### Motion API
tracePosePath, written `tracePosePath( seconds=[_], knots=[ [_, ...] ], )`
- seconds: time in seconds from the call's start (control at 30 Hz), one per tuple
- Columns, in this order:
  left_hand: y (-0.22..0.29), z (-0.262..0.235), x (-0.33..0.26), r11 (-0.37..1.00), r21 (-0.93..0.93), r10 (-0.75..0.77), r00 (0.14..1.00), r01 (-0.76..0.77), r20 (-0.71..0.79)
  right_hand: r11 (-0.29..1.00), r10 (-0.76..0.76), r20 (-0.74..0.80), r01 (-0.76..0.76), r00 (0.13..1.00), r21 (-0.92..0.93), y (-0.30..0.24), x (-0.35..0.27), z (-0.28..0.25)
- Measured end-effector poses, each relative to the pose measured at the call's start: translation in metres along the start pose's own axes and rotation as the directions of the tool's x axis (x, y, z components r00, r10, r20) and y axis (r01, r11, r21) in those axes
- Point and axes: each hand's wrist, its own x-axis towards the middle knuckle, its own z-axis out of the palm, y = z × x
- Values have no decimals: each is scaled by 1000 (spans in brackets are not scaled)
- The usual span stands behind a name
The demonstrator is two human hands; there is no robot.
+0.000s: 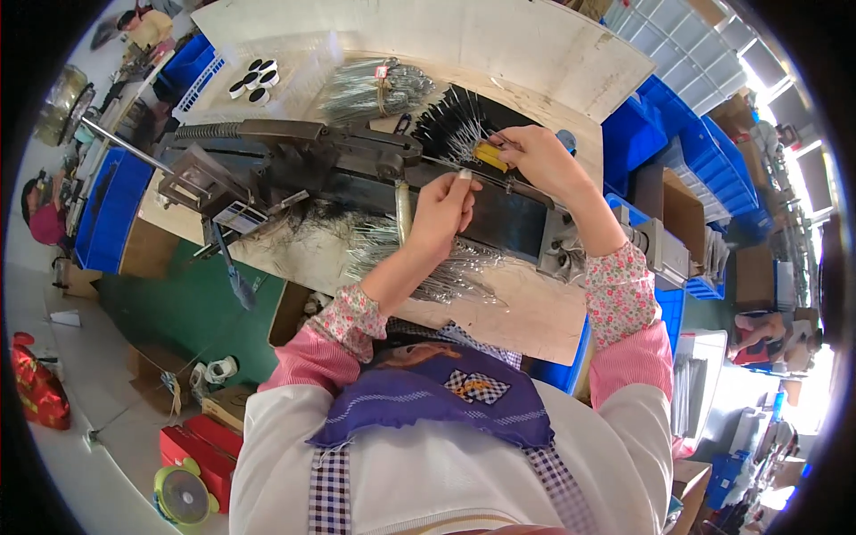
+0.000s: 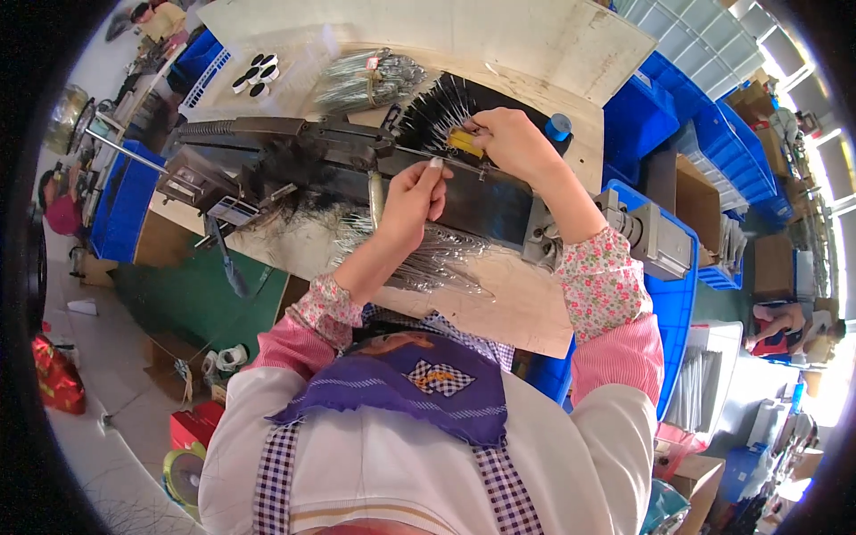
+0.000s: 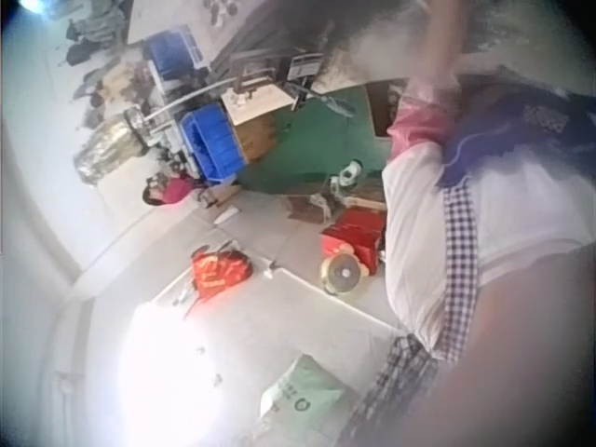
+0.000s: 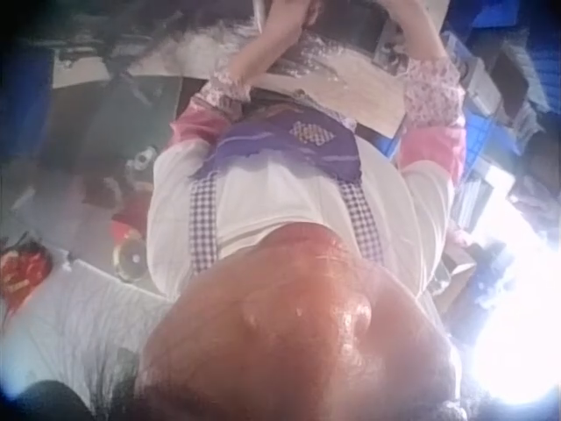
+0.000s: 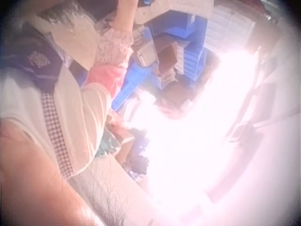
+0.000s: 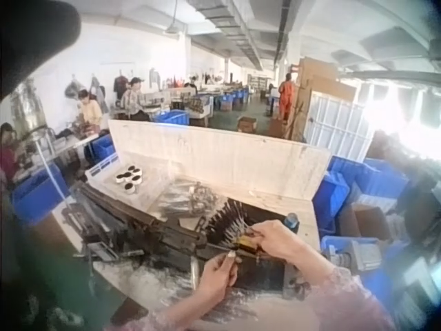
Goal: Manually assembling and crimping wire brush components using a workshop machine.
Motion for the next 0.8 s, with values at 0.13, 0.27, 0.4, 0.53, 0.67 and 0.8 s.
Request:
tracePosePath(
  seconds=[0.13, 0.27, 0.4, 0.53, 0.67, 0.8],
  knots=[
    [8, -11, 4, 999, -4, 45, 999, -46, -29, 998, -47, 135, 54, 990, -45, -29, 19, 8],
    [12, -4, -5, 998, -51, 17, 991, -24, -134, 954, -299, 127, 293, 946, 61, -27, 26, 18],
    [10, 3, -10, 991, -126, -71, 977, 46, -203, 970, -55, 233, -3, 971, 242, -29, 5, 6],
    [-6, -14, -16, 996, -40, -81, 997, 80, -13, 889, 27, 311, -165, 950, 426, -27, 1, -4],
    [1, 4, -19, 954, -284, -31, 975, 94, 219, 900, 22, 398, -191, 917, 391, -20, 6, -4],
    [13, 12, -12, 783, -585, -117, 973, 214, 199, 953, -301, 122, 302, 946, 14, -17, 12, -1]
  ],
)
